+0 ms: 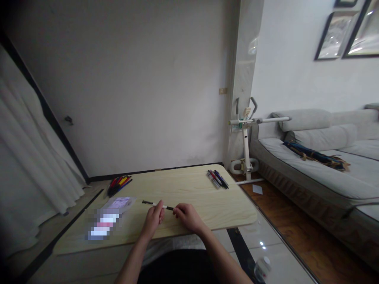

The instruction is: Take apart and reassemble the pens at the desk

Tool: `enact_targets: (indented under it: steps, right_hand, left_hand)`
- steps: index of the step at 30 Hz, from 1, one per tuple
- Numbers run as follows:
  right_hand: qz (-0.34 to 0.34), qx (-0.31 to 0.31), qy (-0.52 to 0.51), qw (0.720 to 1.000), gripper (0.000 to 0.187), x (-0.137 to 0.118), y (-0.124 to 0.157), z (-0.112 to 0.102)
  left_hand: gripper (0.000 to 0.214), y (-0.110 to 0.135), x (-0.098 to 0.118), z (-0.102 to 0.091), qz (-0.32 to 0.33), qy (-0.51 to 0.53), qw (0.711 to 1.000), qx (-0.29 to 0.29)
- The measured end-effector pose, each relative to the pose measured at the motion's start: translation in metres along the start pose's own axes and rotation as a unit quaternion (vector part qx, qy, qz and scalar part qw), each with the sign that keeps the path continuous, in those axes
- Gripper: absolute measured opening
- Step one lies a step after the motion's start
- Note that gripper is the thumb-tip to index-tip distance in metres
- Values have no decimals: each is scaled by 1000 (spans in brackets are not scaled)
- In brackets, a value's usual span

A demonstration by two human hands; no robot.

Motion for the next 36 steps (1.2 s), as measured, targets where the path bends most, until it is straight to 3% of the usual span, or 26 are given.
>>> enact_targets:
  steps: [36]
  right_hand:
    - [-14, -4, 32, 999, 29, -1, 0, -1]
  left_hand:
    - [51, 0, 2, -1, 15, -31, 999, 11]
Point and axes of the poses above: each hand's wrist, its own y-axis away from the middle knuckle, its own z-axis out of the palm, x = y × z, the point moved 9 cm from there along -y, towards the middle knuckle, and after that the axes turned 6 degrees about -y, right-handed, at the moved point
